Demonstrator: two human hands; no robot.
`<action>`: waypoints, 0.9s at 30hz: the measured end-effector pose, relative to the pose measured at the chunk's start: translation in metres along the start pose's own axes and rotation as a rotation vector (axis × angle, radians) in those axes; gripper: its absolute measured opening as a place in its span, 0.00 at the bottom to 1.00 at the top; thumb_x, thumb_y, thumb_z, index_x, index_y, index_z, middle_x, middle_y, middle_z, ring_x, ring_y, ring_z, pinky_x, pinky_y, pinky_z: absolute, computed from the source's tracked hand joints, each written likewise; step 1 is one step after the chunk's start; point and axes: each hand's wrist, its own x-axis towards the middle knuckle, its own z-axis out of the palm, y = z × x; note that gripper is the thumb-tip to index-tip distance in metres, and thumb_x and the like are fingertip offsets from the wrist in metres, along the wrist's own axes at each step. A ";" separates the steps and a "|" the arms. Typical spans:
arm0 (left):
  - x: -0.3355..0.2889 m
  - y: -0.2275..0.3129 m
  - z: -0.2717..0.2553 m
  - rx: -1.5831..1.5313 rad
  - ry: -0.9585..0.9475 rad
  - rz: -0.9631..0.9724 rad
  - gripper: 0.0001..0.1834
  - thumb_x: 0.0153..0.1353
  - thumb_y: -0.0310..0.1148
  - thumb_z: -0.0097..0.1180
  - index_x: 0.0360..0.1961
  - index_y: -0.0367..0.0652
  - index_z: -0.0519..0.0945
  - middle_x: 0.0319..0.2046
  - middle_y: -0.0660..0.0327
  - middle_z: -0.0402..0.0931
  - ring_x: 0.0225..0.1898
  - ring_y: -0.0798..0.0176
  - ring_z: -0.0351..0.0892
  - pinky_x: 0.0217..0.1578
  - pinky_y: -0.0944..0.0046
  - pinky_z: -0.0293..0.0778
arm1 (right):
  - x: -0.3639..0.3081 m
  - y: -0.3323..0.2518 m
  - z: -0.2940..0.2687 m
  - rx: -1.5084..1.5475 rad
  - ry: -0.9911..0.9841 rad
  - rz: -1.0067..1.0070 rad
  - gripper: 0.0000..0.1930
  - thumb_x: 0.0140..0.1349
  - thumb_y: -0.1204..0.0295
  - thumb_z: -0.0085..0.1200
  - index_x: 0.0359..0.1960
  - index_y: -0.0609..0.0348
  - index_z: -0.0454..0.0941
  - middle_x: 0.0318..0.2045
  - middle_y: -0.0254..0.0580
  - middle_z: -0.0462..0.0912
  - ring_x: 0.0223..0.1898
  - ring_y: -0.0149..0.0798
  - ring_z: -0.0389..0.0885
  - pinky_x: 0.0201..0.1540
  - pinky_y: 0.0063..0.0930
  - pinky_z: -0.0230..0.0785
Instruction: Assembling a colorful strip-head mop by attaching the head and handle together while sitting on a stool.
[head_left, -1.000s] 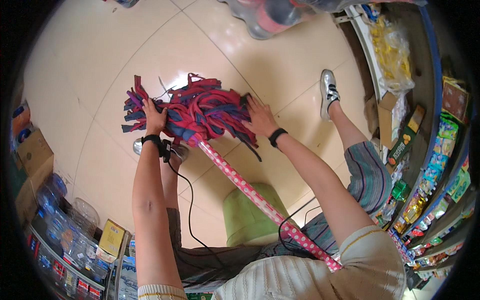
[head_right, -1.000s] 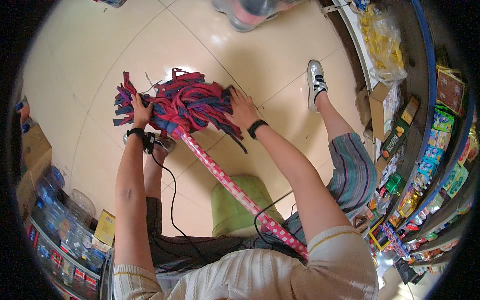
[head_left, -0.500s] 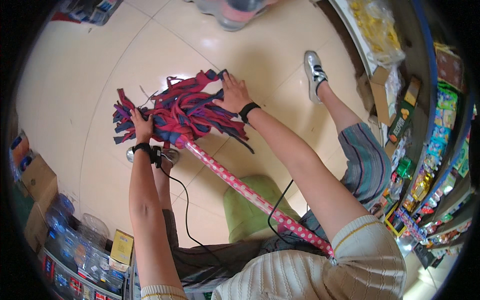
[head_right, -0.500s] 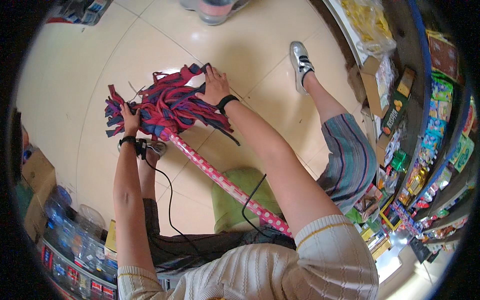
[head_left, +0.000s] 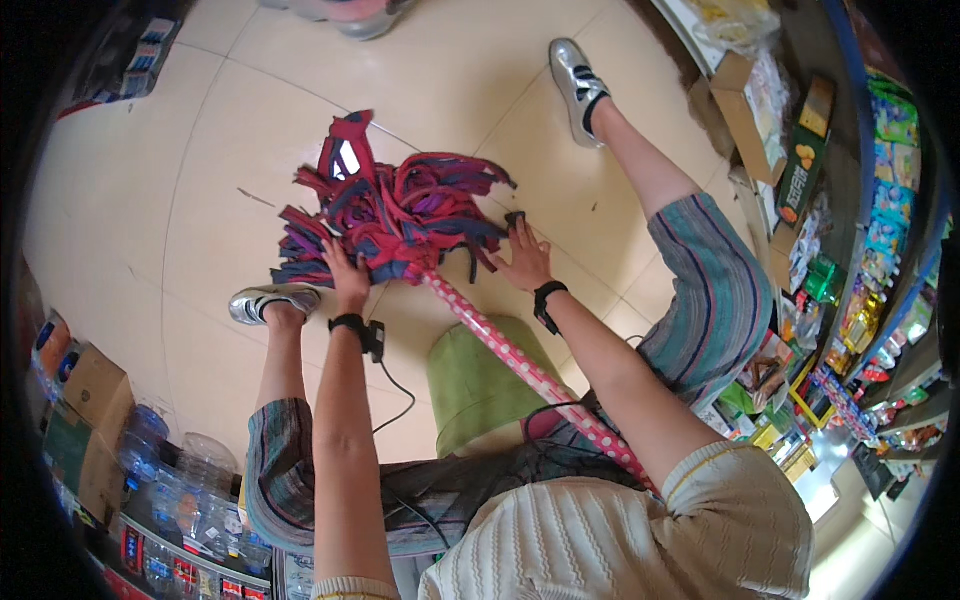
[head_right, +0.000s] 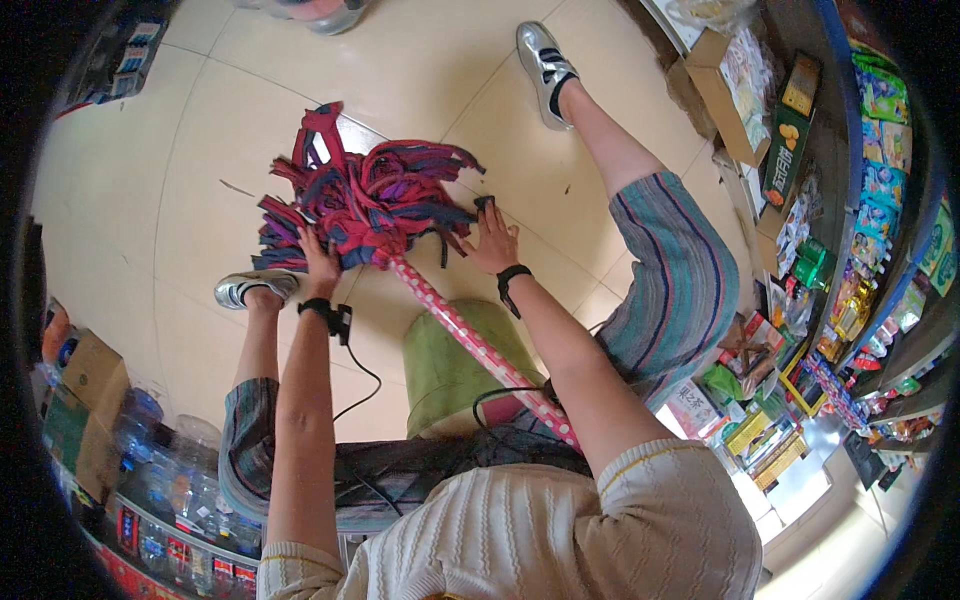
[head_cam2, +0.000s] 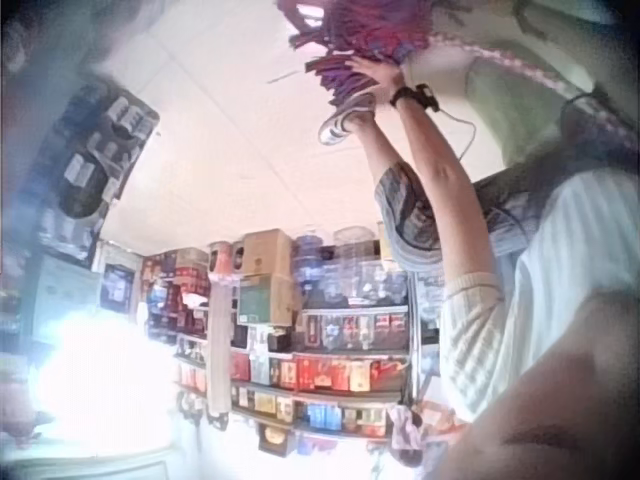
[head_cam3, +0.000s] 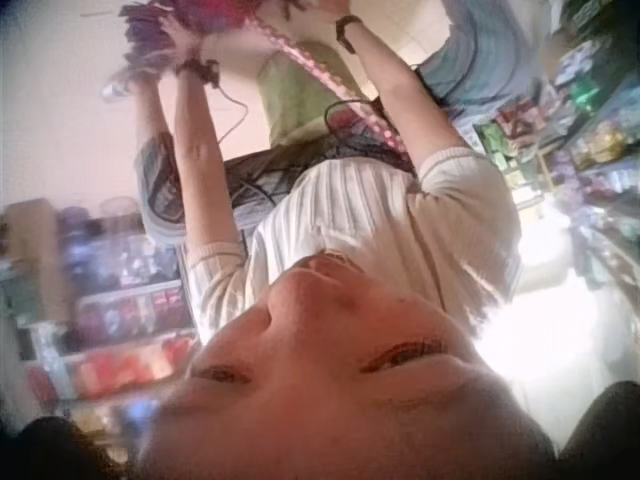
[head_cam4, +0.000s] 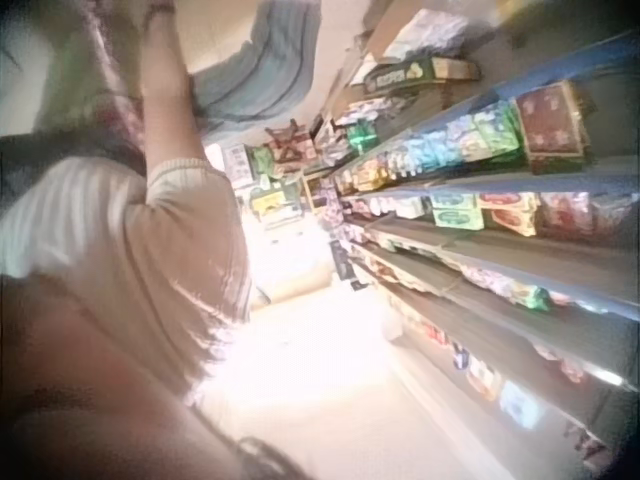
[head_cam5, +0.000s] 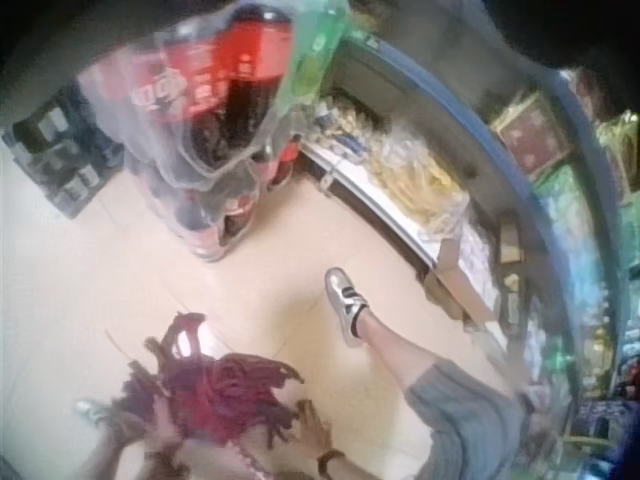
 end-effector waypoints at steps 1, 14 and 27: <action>-0.016 0.023 0.020 -0.035 -0.050 -0.017 0.42 0.63 0.33 0.59 0.73 0.34 0.51 0.75 0.41 0.36 0.73 0.28 0.38 0.72 0.42 0.45 | 0.003 0.019 0.002 0.008 0.027 0.000 0.45 0.62 0.41 0.50 0.72 0.62 0.56 0.77 0.50 0.42 0.77 0.43 0.43 0.66 0.52 0.48; -0.053 0.118 0.017 -0.780 -0.315 -0.450 0.49 0.64 0.48 0.60 0.77 0.48 0.45 0.75 0.48 0.47 0.73 0.52 0.51 0.69 0.57 0.53 | 0.070 0.035 -0.045 0.099 0.256 -0.087 0.43 0.62 0.48 0.52 0.73 0.60 0.55 0.77 0.45 0.44 0.77 0.43 0.42 0.73 0.57 0.42; -0.044 0.199 0.052 -0.034 -0.691 -0.048 0.68 0.43 0.63 0.72 0.77 0.54 0.42 0.70 0.36 0.53 0.71 0.31 0.50 0.68 0.44 0.57 | 0.075 0.126 -0.050 0.298 0.330 0.403 0.42 0.66 0.43 0.44 0.74 0.59 0.52 0.77 0.46 0.42 0.77 0.45 0.41 0.69 0.62 0.48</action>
